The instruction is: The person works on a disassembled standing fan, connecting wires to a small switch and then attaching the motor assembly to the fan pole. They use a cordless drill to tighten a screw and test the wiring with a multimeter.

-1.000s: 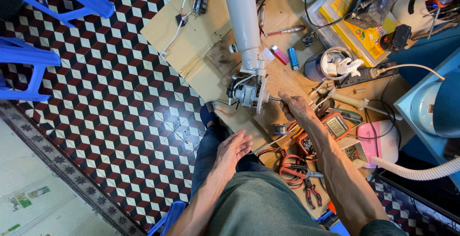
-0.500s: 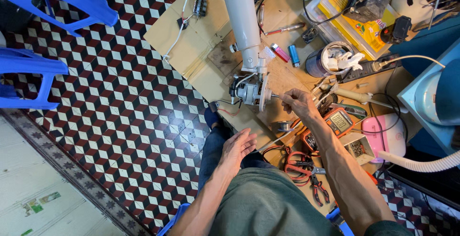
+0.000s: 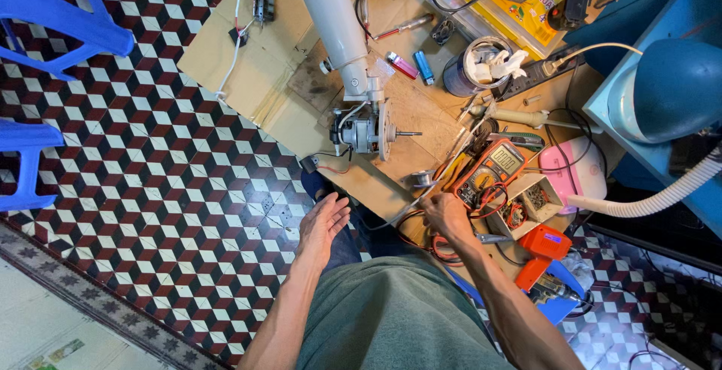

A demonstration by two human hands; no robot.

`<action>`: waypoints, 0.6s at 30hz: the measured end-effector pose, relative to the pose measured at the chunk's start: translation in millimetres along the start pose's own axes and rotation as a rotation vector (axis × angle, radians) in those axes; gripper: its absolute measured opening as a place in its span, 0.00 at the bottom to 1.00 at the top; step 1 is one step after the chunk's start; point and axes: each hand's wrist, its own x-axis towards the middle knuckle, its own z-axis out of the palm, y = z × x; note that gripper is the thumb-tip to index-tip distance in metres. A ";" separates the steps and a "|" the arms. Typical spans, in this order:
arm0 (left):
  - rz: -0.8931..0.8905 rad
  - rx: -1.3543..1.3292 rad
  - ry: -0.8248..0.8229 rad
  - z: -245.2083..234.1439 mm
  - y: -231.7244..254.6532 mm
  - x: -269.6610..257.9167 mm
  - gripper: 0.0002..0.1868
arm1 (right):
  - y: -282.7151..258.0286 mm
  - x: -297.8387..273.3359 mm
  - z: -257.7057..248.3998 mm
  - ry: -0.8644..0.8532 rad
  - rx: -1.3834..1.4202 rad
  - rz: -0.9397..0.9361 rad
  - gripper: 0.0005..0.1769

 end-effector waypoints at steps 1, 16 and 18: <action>-0.006 0.017 0.006 -3.2 -0.6 -3.6 0.27 | 5.1 7.1 16.5 0.037 0.022 0.046 0.27; -0.027 0.197 -0.111 -8.4 7.8 -22.3 0.25 | 15.8 -23.9 18.7 0.350 0.755 -0.027 0.14; 0.032 0.311 -0.159 -7.6 14.6 -21.7 0.26 | 5.1 -49.5 7.6 0.381 0.817 -0.108 0.13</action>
